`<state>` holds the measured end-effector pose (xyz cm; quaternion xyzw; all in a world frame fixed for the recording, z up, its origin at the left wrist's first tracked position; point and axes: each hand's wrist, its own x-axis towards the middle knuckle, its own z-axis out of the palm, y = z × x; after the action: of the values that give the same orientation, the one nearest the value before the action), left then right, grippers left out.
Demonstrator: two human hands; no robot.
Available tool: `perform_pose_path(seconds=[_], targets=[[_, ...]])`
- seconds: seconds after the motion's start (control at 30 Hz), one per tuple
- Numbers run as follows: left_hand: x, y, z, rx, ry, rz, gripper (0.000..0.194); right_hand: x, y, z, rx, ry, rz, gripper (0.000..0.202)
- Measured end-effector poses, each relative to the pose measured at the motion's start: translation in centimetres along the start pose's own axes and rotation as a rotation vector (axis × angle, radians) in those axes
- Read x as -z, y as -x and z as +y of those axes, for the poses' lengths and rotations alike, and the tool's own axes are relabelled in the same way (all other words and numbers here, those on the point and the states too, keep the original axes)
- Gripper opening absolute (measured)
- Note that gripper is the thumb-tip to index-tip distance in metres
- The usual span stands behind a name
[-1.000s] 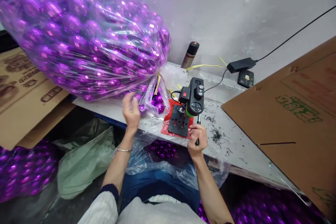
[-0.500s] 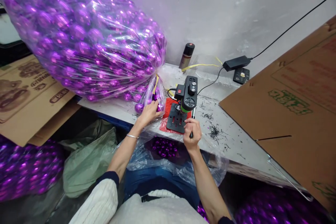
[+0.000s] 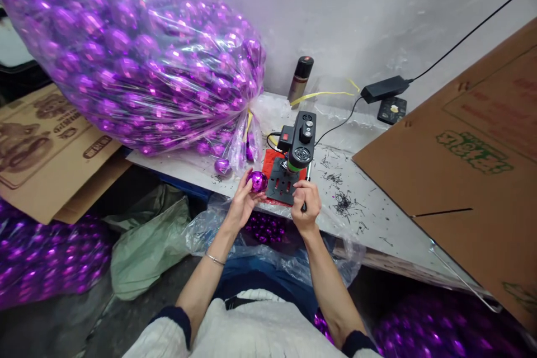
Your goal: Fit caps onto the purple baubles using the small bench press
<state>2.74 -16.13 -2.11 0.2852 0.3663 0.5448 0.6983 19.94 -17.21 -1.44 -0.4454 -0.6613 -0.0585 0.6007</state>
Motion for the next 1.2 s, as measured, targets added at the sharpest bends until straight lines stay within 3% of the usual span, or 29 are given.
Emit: perform_pose_path(seconds=[0.1, 0.27, 0.47, 0.6, 0.77, 1.2], targets=[[-0.2, -0.2, -2.1, 0.007, -0.021, 0.042, 0.055, 0.2, -0.1, 0.1, 0.014, -0.001, -0.014, 0.021], [-0.1, -2.2, -4.6, -0.093, -0.355, 0.158, 0.053, 0.4, -0.2, 0.1, 0.028, 0.025, -0.037, 0.021], [-0.3, -4.8, -5.1, -0.27, -0.814, 0.164, 0.058, 0.6, -0.4, -0.1, 0.046, 0.05, -0.045, 0.02], [-0.9, -5.4, -5.0, -0.413, -1.056, 0.085, 0.056, 0.6, -0.4, -0.2, 0.047, 0.048, -0.045, 0.019], [-1.5, -5.7, -5.8, -0.504, -1.123, -0.044, 0.054, 0.5, -0.1, -0.1, 0.031, 0.033, -0.044, 0.019], [-1.6, -5.8, -7.0, -0.454, -1.12, -0.005, 0.062, 0.9, -0.8, -0.4, 0.037, 0.044, -0.05, 0.02]])
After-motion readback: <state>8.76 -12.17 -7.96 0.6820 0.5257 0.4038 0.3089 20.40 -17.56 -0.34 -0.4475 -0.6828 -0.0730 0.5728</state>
